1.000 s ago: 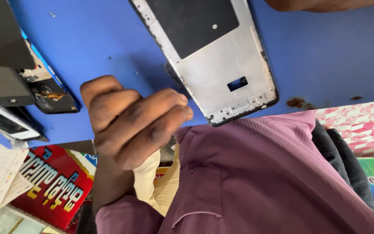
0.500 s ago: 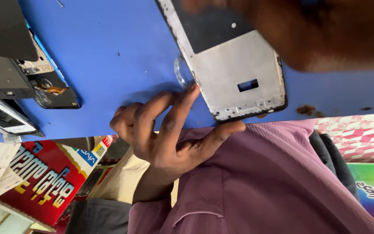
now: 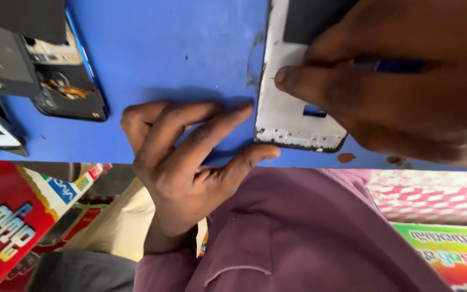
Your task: The person uses a small metal tool to carefully pry and separate the edges of a white smartphone back cover from its frame. The hands work along the perimeter, lifting the cover slightly while other disassembled phone parts remain on the blue work surface.
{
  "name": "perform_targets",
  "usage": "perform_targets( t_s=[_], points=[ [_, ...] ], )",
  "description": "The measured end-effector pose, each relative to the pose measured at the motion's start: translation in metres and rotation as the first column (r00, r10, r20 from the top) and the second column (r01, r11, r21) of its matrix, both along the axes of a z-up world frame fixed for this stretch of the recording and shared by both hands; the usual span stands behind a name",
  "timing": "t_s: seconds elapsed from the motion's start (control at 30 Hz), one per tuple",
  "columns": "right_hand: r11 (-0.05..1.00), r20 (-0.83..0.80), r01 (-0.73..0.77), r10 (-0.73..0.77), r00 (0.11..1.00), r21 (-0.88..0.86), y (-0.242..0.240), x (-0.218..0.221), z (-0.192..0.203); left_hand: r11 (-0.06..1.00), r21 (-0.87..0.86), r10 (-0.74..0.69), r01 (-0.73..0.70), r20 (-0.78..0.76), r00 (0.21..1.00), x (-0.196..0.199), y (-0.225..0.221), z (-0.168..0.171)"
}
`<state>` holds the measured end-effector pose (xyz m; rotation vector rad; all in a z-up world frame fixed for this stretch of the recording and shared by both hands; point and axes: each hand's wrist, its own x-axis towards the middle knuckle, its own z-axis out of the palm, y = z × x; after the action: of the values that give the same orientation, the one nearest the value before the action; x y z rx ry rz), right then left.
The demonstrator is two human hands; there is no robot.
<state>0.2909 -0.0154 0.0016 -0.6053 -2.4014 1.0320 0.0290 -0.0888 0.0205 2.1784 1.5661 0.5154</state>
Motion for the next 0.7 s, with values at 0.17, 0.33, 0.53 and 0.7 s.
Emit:
perform_targets(
  t_s=[0.17, 0.33, 0.53, 0.7],
  points=[
    [0.971, -0.037, 0.03, -0.022, 0.999, 0.237, 0.006, -0.014, 0.002, 0.995, 0.072, -0.072, 0.072, -0.009, 0.997, -0.001, 0.006, -0.005],
    [0.975, -0.038, 0.073, -0.066, 0.997, 0.21, 0.004, -0.027, 0.004, 0.992, 0.074, -0.105, 0.105, 0.008, 0.994, -0.005, 0.006, -0.007],
    [0.978, -0.019, 0.108, -0.106, 0.994, 0.176, 0.003, -0.032, 0.007, 0.989, 0.078, -0.127, 0.124, 0.025, 0.992, -0.005, 0.007, -0.008],
    [0.973, 0.0, 0.102, -0.104, 0.995, 0.207, -0.001, -0.028, 0.007, 0.987, 0.122, -0.11, 0.108, 0.005, 0.994, -0.003, 0.004, -0.012]
  ],
)
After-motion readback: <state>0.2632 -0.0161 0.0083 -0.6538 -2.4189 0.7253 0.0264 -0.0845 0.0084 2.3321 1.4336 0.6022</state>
